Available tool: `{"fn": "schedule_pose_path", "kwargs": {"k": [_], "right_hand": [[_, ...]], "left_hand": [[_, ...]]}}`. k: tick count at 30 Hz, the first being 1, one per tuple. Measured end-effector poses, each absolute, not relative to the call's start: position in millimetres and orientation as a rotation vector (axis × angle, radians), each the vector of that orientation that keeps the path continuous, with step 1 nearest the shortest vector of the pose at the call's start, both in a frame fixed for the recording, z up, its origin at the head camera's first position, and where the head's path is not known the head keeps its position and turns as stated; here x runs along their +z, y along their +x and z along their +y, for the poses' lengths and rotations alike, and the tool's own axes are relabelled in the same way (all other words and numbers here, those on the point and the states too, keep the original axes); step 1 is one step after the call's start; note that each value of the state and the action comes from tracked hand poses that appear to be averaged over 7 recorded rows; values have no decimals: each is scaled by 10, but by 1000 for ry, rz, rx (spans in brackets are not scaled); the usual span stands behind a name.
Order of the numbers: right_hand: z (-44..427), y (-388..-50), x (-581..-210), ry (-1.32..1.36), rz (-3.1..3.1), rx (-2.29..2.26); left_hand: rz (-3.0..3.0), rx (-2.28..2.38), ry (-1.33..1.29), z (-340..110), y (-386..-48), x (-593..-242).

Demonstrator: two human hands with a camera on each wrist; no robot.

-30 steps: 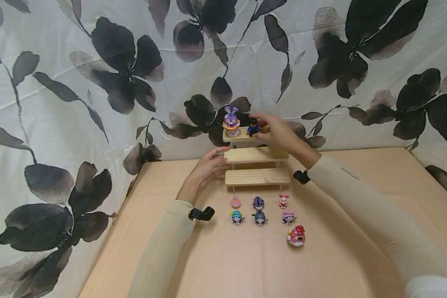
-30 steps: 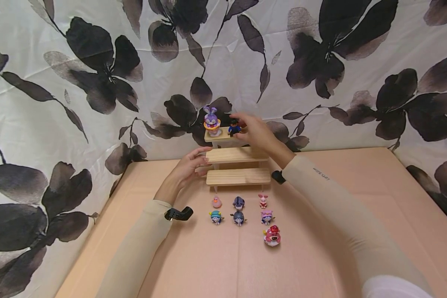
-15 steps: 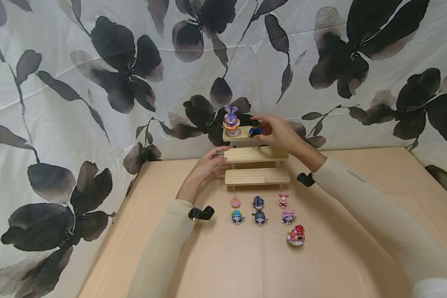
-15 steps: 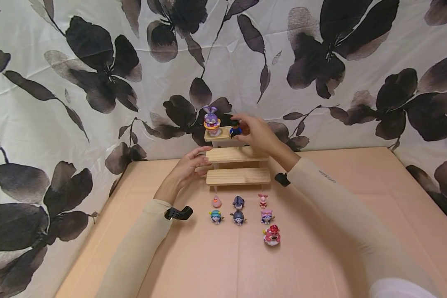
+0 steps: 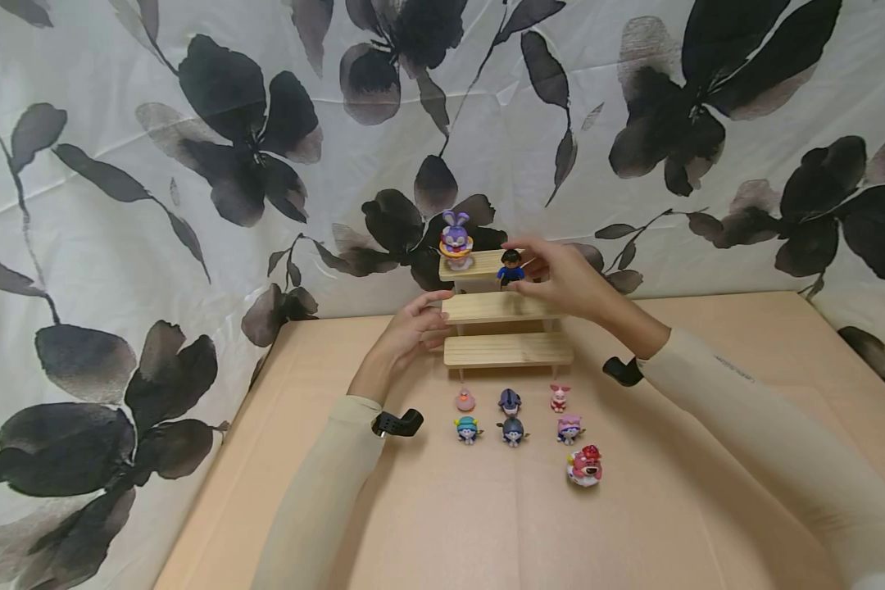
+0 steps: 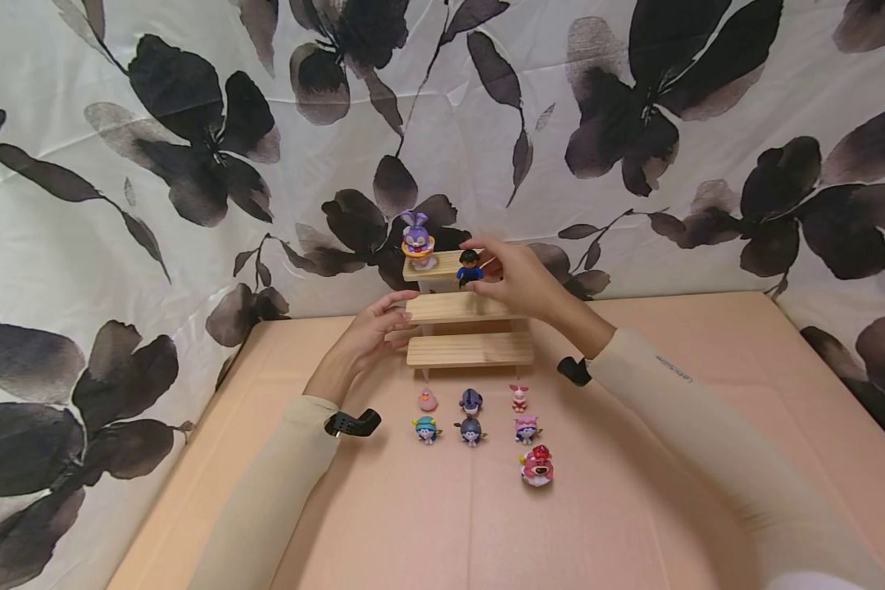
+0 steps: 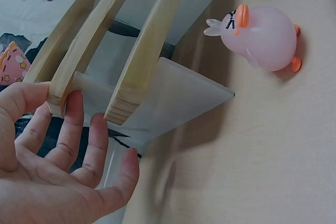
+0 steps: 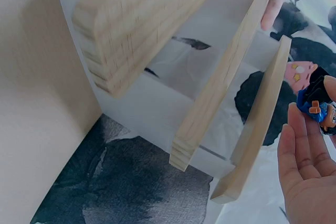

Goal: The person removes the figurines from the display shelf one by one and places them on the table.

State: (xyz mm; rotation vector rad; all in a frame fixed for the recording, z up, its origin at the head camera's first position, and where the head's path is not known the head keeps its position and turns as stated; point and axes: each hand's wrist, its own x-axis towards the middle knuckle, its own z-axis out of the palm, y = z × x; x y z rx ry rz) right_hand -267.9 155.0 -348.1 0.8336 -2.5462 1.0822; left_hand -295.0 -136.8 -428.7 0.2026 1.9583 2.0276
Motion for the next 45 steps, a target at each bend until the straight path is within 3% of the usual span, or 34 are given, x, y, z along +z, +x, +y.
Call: {"fn": "schedule_pose_path", "kwargs": {"k": [45], "right_hand": [[1569,-1421,-3745,1134,-2658,1191]], "left_hand": [[1971,2040,208,-1363,-2902,-4321]]}}
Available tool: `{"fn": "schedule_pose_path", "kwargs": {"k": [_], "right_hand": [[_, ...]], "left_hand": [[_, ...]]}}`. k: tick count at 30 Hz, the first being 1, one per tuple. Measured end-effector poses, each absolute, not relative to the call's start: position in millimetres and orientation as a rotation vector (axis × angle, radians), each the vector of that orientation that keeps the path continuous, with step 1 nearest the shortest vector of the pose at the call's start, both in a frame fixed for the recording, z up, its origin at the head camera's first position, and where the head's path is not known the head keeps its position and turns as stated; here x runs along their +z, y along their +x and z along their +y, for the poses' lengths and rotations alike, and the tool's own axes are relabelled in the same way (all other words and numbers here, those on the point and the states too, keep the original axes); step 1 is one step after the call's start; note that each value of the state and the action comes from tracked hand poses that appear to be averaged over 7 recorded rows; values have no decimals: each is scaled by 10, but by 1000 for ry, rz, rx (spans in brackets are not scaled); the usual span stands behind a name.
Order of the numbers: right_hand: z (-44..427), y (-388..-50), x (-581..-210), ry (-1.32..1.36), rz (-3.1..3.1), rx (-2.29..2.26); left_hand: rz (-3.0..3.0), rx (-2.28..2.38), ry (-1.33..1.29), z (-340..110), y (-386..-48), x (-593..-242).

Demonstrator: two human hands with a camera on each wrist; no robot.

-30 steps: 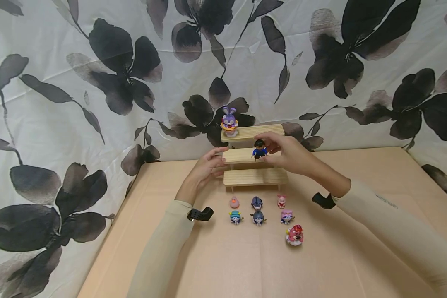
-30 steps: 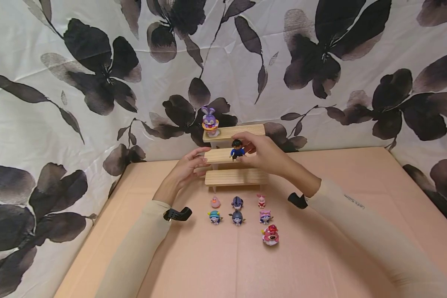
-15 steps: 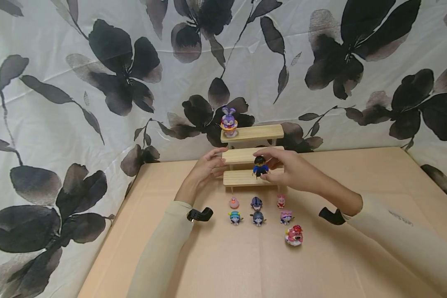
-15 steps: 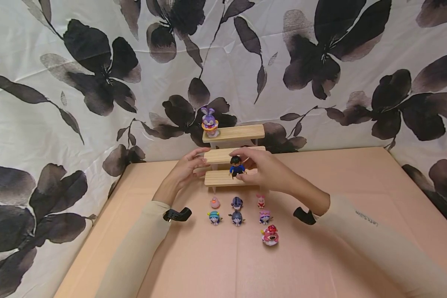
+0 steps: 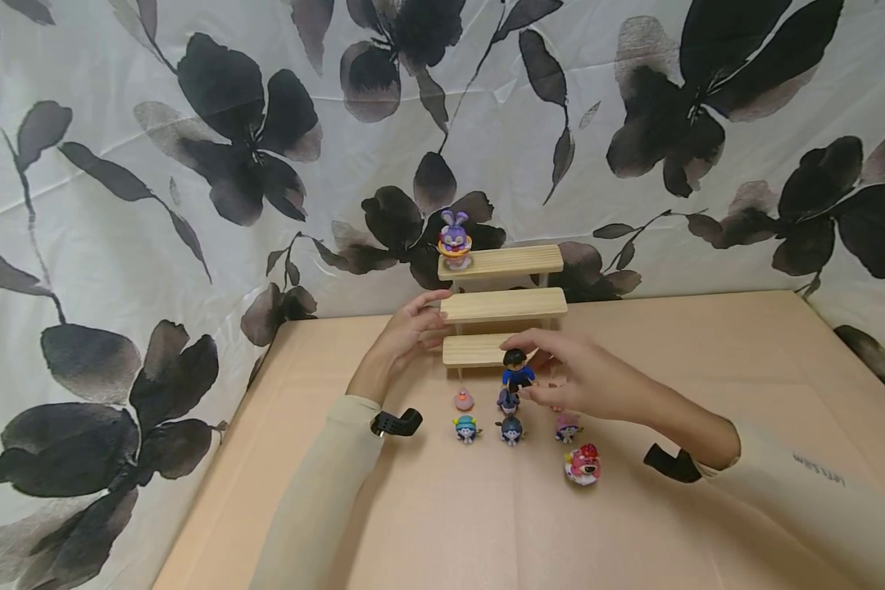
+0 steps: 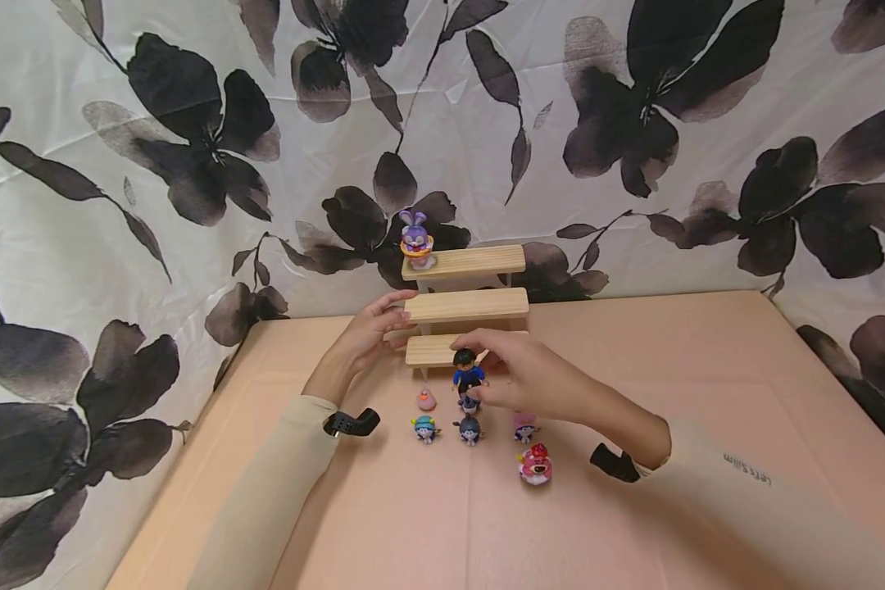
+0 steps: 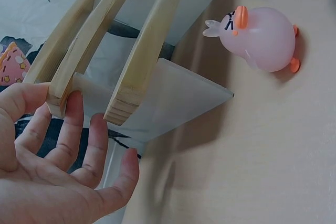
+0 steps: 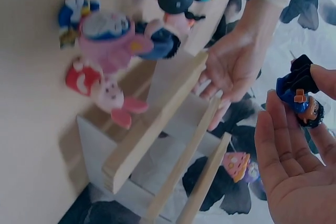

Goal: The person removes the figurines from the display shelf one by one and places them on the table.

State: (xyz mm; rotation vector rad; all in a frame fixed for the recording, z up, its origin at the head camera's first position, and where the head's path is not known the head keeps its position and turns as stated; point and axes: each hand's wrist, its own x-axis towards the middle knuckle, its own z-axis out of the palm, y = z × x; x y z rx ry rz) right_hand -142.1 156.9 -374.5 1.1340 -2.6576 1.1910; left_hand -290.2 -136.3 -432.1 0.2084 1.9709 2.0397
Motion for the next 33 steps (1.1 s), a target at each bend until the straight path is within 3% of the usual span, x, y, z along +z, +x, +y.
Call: {"fn": "schedule_pose_path", "kwargs": {"k": [15,33], "right_hand": [[1519,-1295,-3866,1229,-2650,1259],[1356,-1081,-4102,1144,-2891,1220]], "left_hand": [[1948,2060,200,-1345,-2902,-4314],[1962,2050,204,-1353,-2896,-4314]]}}
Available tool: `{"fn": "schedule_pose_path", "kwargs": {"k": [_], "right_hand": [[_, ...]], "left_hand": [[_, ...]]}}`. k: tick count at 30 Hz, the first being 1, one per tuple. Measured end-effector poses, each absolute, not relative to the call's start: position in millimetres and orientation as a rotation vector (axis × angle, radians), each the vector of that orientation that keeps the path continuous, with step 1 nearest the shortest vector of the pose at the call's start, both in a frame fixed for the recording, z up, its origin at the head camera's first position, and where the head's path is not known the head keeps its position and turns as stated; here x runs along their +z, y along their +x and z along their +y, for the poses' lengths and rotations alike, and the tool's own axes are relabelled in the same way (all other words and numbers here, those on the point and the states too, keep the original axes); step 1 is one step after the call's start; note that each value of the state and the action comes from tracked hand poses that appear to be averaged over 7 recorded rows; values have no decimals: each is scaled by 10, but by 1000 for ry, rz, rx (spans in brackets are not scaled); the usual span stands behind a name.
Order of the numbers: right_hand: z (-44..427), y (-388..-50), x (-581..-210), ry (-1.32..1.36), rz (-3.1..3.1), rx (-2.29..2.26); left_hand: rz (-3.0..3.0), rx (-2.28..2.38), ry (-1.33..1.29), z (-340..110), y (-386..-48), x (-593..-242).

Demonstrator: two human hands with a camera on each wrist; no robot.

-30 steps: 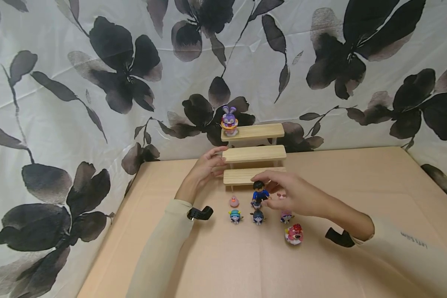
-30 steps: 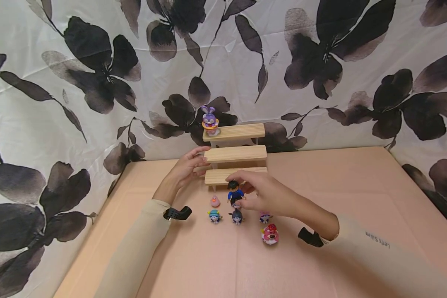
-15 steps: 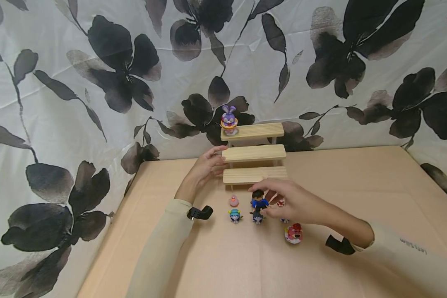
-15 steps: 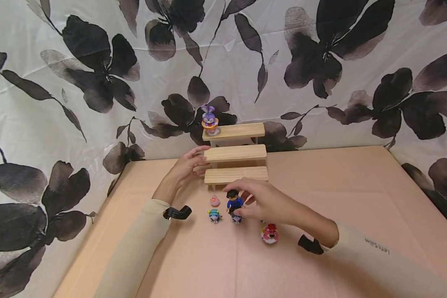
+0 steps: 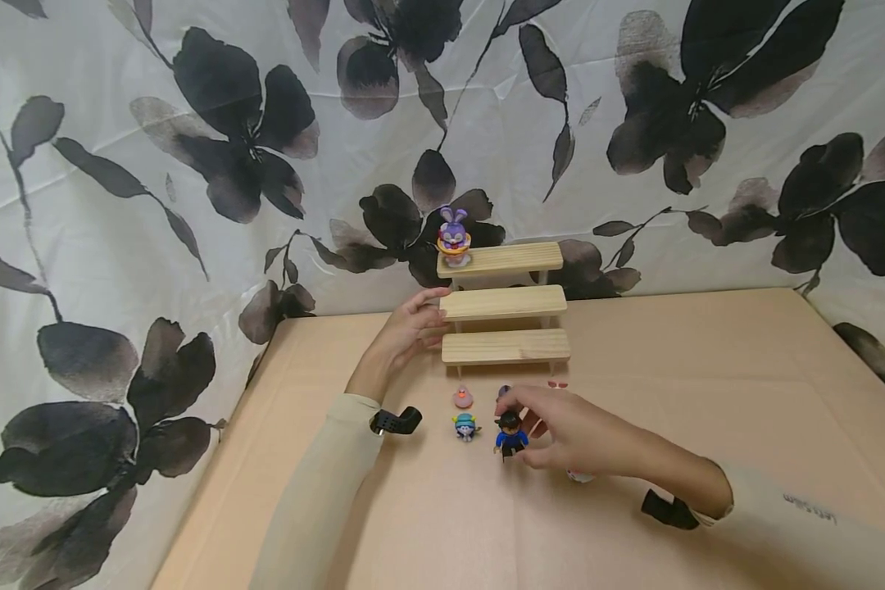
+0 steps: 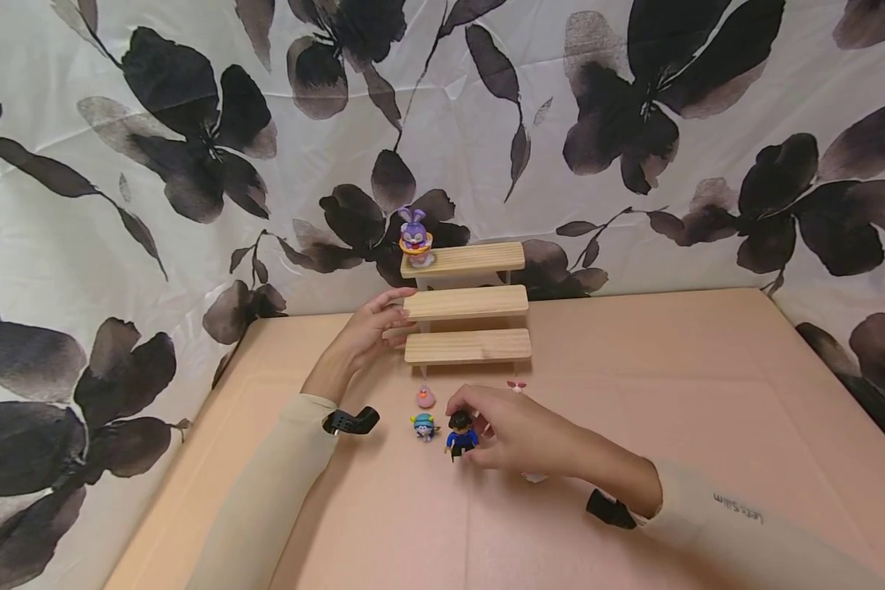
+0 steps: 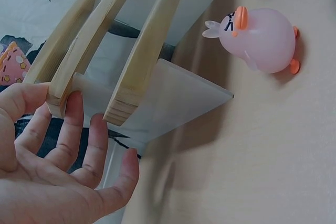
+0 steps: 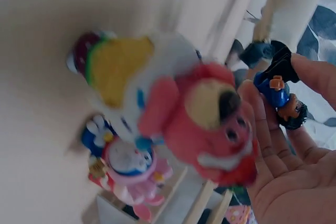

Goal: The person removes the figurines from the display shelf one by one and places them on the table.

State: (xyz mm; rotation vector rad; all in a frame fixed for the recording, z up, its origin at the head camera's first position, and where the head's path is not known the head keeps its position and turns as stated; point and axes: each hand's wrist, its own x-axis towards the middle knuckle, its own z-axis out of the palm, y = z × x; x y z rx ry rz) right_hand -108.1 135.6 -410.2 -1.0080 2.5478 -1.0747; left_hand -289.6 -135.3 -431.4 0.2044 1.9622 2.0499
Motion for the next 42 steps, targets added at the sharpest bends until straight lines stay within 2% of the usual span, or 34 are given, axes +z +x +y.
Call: {"fn": "schedule_pose_path", "kwargs": {"k": [12,26,42], "right_hand": [[1234,-990,-4318,-1147,2715,-741],[1153,-898,-4377,-1249,2827,-444],[1155,-897,-4302,-1178,2862,-446]], "left_hand": [[1967,2051,203,-1354,-2864,-4321],[1957,2054,212,-1365,-2816,-4316],[1965,2043,189,-1367,-2772,-4306]]}}
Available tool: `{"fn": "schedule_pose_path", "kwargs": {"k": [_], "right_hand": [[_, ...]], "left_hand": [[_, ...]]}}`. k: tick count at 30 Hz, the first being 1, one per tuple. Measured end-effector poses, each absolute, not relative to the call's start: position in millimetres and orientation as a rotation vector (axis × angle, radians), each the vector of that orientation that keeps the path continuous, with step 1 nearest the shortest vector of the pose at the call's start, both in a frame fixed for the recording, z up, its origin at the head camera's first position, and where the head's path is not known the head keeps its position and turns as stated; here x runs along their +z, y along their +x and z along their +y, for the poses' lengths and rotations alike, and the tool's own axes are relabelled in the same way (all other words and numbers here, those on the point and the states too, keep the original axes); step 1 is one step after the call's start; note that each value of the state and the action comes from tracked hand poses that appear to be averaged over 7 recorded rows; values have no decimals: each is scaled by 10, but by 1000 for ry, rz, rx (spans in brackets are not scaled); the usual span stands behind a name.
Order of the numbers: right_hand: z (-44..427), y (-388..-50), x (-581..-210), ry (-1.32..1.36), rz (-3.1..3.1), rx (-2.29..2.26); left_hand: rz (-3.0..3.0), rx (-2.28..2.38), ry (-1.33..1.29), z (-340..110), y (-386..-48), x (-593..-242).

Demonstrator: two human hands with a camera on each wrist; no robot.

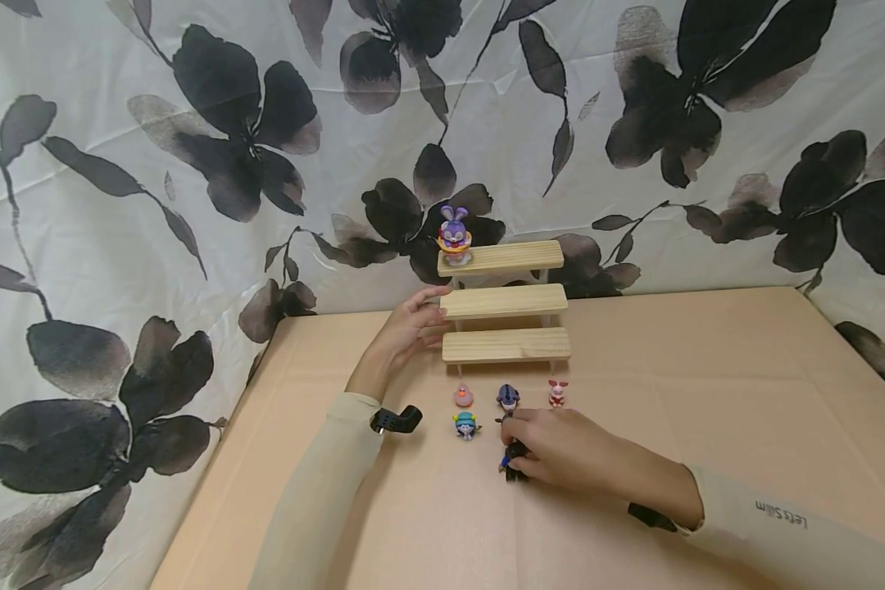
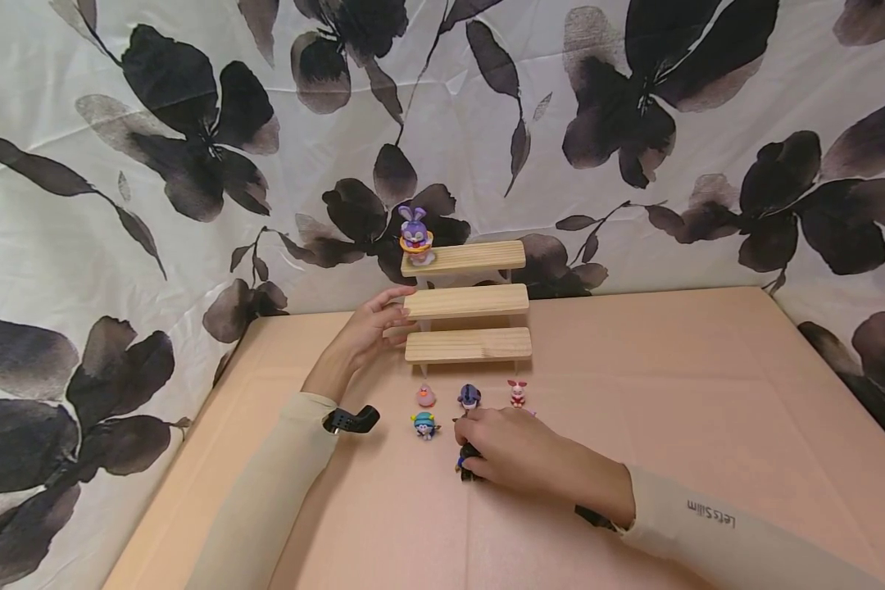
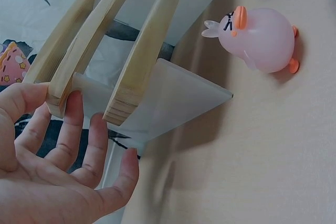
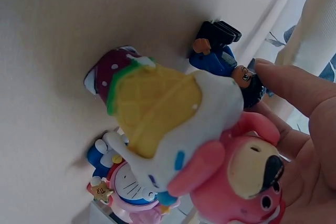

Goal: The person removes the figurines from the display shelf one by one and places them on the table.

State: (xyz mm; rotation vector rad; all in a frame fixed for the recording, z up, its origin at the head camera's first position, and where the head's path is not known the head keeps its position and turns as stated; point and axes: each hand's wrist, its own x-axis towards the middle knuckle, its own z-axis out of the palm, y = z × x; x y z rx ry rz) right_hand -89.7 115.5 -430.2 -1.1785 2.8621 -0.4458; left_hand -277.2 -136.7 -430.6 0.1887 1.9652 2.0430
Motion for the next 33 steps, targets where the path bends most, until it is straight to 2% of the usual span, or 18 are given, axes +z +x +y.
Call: {"fn": "schedule_pose_path", "kwargs": {"k": [13,20,33], "right_hand": [[1200,-953,-4264,-1202,2871,-368],[1274,-1018,-4115,-1109,2832,-466],[1392,-1429,-3847,-1102,2792,-709]], "left_hand": [[1968,2051,188,-1358,-2788,-4302],[1973,2046,190,-1357,-2793,-4294],[1966,2058,189,-1339,-2812,-4294]]}}
